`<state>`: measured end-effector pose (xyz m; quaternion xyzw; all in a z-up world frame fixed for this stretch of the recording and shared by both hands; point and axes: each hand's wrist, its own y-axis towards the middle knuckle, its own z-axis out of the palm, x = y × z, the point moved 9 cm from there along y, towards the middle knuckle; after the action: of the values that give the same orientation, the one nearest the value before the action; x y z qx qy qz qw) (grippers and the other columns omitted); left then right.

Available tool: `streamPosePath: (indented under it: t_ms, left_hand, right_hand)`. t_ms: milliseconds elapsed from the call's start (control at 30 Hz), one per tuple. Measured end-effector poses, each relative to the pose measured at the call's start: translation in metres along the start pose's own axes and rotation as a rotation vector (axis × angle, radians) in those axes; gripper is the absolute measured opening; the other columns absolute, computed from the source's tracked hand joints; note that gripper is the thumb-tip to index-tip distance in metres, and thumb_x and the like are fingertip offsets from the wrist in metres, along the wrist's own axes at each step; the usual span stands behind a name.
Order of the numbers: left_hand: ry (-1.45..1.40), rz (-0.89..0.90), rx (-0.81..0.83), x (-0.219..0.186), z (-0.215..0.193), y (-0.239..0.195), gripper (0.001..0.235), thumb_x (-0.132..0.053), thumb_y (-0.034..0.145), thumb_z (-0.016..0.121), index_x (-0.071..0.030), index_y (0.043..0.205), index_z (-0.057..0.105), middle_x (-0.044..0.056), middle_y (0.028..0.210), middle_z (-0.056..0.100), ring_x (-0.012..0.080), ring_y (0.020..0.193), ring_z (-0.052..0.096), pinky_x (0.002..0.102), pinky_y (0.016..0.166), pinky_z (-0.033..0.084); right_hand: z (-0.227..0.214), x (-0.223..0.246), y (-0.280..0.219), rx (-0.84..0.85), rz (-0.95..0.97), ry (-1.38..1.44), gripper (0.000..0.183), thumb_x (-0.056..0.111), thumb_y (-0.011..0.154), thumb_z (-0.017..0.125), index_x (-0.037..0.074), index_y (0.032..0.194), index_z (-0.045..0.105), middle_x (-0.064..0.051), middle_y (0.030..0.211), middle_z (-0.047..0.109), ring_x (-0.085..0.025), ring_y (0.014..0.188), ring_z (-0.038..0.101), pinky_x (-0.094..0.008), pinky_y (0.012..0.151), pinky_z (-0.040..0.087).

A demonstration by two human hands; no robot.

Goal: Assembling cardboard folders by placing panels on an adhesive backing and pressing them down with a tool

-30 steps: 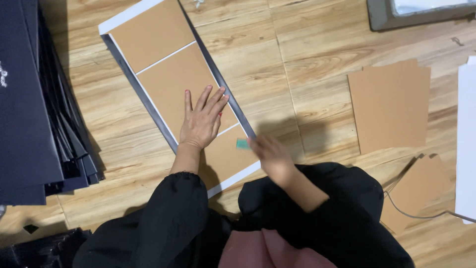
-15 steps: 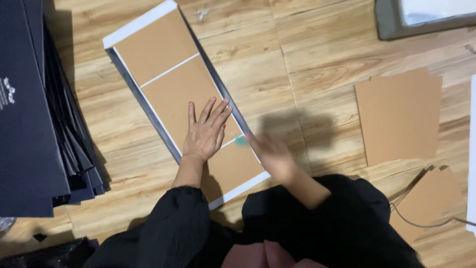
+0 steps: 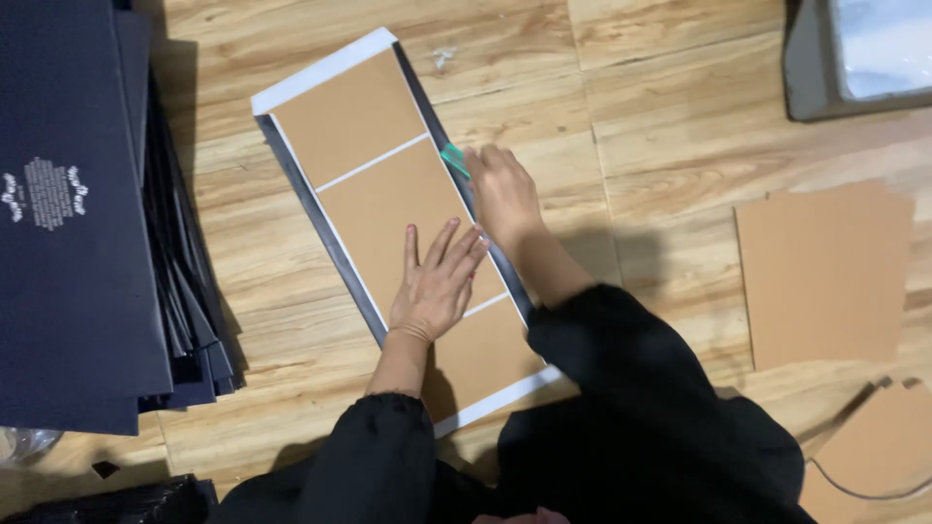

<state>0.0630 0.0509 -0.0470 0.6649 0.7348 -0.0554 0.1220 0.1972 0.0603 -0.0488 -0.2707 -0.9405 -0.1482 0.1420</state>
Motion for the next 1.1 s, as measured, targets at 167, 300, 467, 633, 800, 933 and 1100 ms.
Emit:
streamPosePath:
  t_ms: [167,300,467,633,800,933,1100]
  left_hand:
    - [0.016,0.017,0.015,-0.003,-0.005,0.0,0.042,-0.026,0.086,0.031,-0.025,0.128,0.038,-0.006,0.138,0.033,0.0221,0.134,0.019,0.061,0.105,0.007]
    - [0.016,0.003,0.0,-0.004,-0.006,-0.001,0.044,-0.026,0.086,0.031,-0.026,0.13,0.036,-0.007,0.14,0.031,0.0213,0.134,0.019,0.061,0.105,0.006]
    - [0.009,0.013,-0.008,-0.002,-0.002,0.001,0.042,-0.025,0.087,0.029,-0.025,0.128,0.038,-0.006,0.136,0.035,0.0219,0.134,0.02,0.061,0.104,0.008]
    - [0.035,0.028,-0.02,-0.004,-0.007,0.002,0.045,-0.026,0.086,0.029,-0.025,0.131,0.034,-0.006,0.14,0.03,0.0219,0.134,0.019,0.061,0.105,0.008]
    - [0.04,0.023,-0.005,-0.002,-0.008,-0.001,0.046,-0.026,0.086,0.028,-0.025,0.132,0.032,-0.006,0.142,0.028,0.0222,0.135,0.017,0.062,0.104,0.007]
    - [0.052,0.03,-0.008,-0.005,-0.011,-0.001,0.045,-0.025,0.086,0.029,-0.025,0.131,0.034,-0.006,0.141,0.03,0.0222,0.134,0.02,0.062,0.104,0.01]
    - [0.106,0.067,-0.072,-0.008,-0.025,-0.002,0.046,-0.025,0.083,0.046,-0.02,0.129,0.047,-0.005,0.142,0.031,0.0215,0.132,0.028,0.063,0.102,0.019]
  right_hand:
    - [0.009,0.018,-0.025,0.312,-0.059,-0.102,0.036,0.019,0.073,0.065,0.016,0.108,0.058,0.0,0.082,0.045,-0.019,0.077,0.053,-0.031,0.065,0.049]
    - [-0.021,0.013,0.022,0.158,0.016,0.167,0.023,0.01,0.079,0.06,0.003,0.101,0.061,-0.013,0.079,0.049,-0.037,0.072,0.054,-0.049,0.06,0.046]
    - [0.029,0.012,0.004,0.005,-0.174,-0.135,0.037,0.013,0.076,0.061,0.01,0.113,0.057,-0.004,0.08,0.047,-0.021,0.073,0.052,-0.035,0.06,0.047]
    - [-0.022,0.018,0.055,0.145,-0.032,0.083,0.028,0.017,0.074,0.065,0.006,0.1,0.063,-0.011,0.079,0.052,-0.032,0.073,0.056,-0.043,0.063,0.049]
    - [-0.017,0.036,0.054,-0.135,-0.136,-0.068,0.02,0.01,0.08,0.053,0.002,0.098,0.058,-0.01,0.078,0.048,-0.027,0.074,0.053,-0.036,0.063,0.045]
    - [-0.015,0.035,0.051,0.026,-0.121,0.032,0.017,0.012,0.08,0.054,0.002,0.093,0.06,-0.01,0.073,0.049,-0.03,0.067,0.053,-0.04,0.059,0.044]
    - [-0.002,0.018,0.094,-0.077,-0.044,0.144,0.023,0.006,0.068,0.065,0.005,0.089,0.057,-0.015,0.081,0.051,-0.039,0.075,0.052,-0.046,0.059,0.042]
